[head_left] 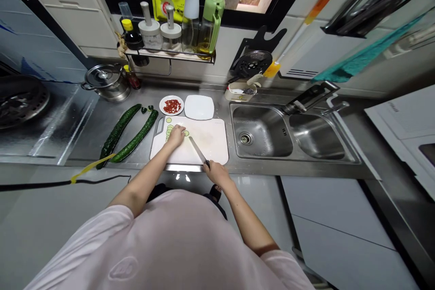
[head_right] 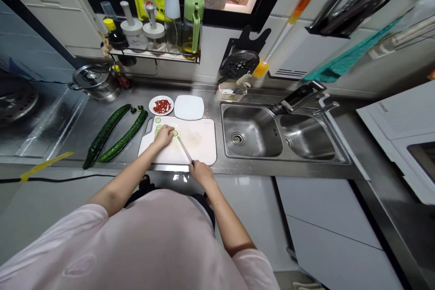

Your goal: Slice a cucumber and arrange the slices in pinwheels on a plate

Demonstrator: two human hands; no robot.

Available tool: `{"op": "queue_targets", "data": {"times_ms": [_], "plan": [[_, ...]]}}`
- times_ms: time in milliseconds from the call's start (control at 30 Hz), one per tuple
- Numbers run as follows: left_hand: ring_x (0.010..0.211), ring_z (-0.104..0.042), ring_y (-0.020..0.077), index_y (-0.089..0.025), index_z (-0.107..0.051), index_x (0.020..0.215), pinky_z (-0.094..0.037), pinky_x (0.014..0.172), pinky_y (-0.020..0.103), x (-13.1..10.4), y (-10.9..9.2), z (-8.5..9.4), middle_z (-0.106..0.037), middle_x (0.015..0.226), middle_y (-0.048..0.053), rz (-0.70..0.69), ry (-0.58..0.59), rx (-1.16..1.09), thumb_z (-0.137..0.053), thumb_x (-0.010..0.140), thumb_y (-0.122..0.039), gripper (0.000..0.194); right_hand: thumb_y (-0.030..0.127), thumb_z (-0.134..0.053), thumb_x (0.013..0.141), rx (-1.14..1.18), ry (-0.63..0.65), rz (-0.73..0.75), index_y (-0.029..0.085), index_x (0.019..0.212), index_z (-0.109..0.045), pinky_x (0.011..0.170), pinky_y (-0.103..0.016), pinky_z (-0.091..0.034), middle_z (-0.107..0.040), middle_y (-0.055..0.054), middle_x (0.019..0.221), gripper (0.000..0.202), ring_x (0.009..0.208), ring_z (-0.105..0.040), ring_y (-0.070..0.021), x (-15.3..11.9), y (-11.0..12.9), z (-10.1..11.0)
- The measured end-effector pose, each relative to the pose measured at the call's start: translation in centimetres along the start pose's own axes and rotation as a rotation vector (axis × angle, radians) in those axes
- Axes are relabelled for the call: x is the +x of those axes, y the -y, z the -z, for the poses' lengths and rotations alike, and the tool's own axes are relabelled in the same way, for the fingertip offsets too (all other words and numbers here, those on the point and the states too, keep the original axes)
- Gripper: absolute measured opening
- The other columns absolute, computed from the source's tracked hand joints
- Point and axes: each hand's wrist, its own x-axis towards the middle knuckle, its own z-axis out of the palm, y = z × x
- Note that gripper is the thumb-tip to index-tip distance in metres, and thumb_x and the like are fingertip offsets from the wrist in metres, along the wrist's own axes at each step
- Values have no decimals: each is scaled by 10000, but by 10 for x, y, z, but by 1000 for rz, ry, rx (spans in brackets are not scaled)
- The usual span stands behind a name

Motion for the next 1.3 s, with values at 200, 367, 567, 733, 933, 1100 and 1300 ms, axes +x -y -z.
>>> {"op": "queue_targets", "data": {"times_ms": [200,367,567,733,933,1100,1300], "plan": [[1073,-534,229,-179,-668,1120,-401,1000,315,-3,-2,-4,-557,1103,101,-21,-18,2,-525,836,-213,320,515,-339,964,14,-53,-12,182,1089,-603,787,-307,-421,-676,-134,1060,443,1015,-626,-257,0,-8,-4],[1077,-525,243,-167,-676,1092,-398,1003,328,-5,-3,-5,-555,1101,112,-36,-24,27,-507,842,-187,302,551,-273,977,81,-141,-99,181,1091,-596,746,-271,-405,-681,-124,1009,504,975,-634,-232,1,-11,-9],[1063,-541,239,-176,-673,1035,-407,971,323,-3,-9,-1,-572,1079,108,-3,-22,46,-518,830,-160,258,564,-277,973,106,-148,-140,182,1082,-604,744,-265,-405,-677,-118,1012,515,995,-627,-229,7,-10,-6],[971,-576,217,-186,-660,914,-429,866,308,-2,-16,4,-617,998,88,25,-63,39,-537,815,-160,159,581,-284,963,105,-162,-133,185,1060,-611,738,-271,-409,-681,-116,995,523,970,-635,-236,10,-12,-7],[813,-601,167,-231,-640,883,-408,692,257,-20,-24,11,-680,858,11,189,-49,-58,-584,816,-266,94,599,-286,951,121,-184,-143,170,1082,-610,744,-278,-412,-676,-134,1005,554,976,-630,-244,14,-17,-9],[777,-607,140,-244,-634,891,-392,661,234,-59,-18,12,-687,835,-11,225,-67,-173,-583,813,-299,108,598,-288,948,110,-205,-139,170,1074,-616,729,-268,-414,-682,-125,995,553,969,-636,-242,19,-17,-10],[844,-616,162,-265,-601,950,-381,773,272,-91,11,22,-697,884,-15,386,-211,-117,-559,829,-327,142,571,-306,950,113,-216,-135,171,1081,-619,732,-266,-418,-685,-121,1010,526,985,-634,-243,25,-16,-10]]}}
